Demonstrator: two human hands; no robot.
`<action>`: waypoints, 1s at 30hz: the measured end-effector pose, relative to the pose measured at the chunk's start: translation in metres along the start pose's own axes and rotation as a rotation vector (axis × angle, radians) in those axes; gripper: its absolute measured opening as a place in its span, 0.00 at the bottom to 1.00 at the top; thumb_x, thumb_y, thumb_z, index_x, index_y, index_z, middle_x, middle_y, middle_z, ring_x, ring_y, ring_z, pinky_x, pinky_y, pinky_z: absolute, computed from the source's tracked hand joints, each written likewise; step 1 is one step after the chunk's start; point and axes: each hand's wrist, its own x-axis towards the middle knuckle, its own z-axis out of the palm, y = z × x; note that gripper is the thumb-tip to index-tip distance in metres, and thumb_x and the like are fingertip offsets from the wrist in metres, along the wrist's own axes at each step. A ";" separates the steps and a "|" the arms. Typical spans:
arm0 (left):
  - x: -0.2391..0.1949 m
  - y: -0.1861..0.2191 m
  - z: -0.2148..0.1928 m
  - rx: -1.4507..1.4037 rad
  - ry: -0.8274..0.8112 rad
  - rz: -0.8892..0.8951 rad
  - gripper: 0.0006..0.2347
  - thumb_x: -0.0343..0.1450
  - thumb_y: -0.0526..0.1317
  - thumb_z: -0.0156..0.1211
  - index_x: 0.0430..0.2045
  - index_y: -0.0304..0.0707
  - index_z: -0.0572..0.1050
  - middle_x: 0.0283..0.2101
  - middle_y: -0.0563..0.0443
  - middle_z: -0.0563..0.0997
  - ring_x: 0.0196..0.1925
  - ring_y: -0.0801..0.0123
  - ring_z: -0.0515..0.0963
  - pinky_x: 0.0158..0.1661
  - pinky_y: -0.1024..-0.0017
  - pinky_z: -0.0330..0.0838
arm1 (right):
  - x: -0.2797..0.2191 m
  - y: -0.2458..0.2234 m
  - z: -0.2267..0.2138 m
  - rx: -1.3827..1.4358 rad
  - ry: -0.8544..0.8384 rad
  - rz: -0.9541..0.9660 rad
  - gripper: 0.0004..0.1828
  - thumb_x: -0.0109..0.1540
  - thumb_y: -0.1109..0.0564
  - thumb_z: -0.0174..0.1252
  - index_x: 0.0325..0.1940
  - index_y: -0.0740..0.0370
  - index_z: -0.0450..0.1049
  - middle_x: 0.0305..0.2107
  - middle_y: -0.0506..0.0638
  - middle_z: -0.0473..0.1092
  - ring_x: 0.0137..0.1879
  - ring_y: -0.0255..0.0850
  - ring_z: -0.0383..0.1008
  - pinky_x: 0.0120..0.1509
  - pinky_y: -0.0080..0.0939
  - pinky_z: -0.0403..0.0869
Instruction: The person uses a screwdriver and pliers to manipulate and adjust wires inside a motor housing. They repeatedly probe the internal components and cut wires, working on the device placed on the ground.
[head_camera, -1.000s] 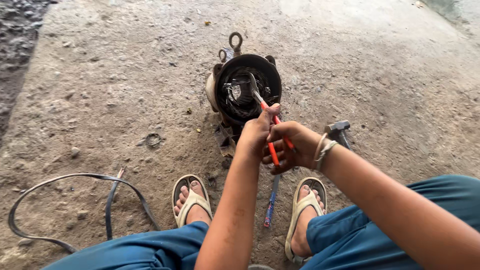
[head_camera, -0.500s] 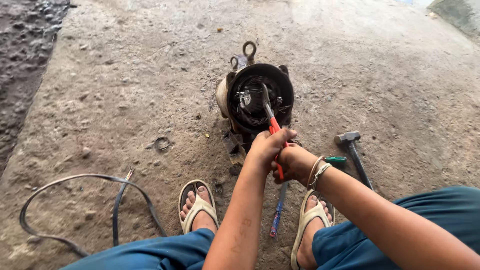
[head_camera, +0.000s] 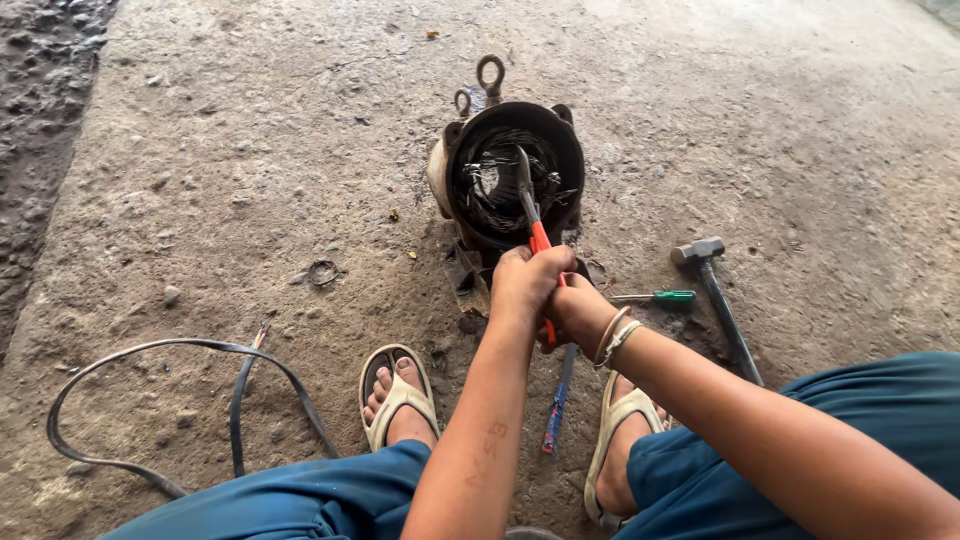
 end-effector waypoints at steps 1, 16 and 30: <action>-0.001 0.002 0.001 0.023 0.007 -0.010 0.12 0.53 0.41 0.66 0.20 0.29 0.78 0.26 0.43 0.83 0.27 0.63 0.81 0.30 0.65 0.76 | 0.002 0.002 -0.003 -0.003 0.011 0.000 0.09 0.58 0.61 0.54 0.42 0.64 0.70 0.24 0.55 0.71 0.22 0.45 0.72 0.23 0.48 0.72; 0.040 -0.011 0.026 -0.132 0.006 -0.093 0.12 0.57 0.32 0.72 0.27 0.23 0.75 0.29 0.42 0.80 0.28 0.64 0.79 0.27 0.66 0.73 | 0.027 0.034 -0.003 -0.372 0.270 0.005 0.11 0.58 0.54 0.62 0.40 0.62 0.77 0.25 0.51 0.74 0.26 0.37 0.70 0.30 0.40 0.67; 0.012 -0.037 0.008 -0.073 -0.153 -0.158 0.32 0.54 0.53 0.77 0.43 0.21 0.78 0.42 0.34 0.83 0.43 0.54 0.82 0.47 0.55 0.74 | 0.098 0.072 -0.024 -0.432 0.051 -0.013 0.12 0.58 0.55 0.61 0.44 0.63 0.74 0.31 0.52 0.74 0.35 0.43 0.75 0.38 0.45 0.75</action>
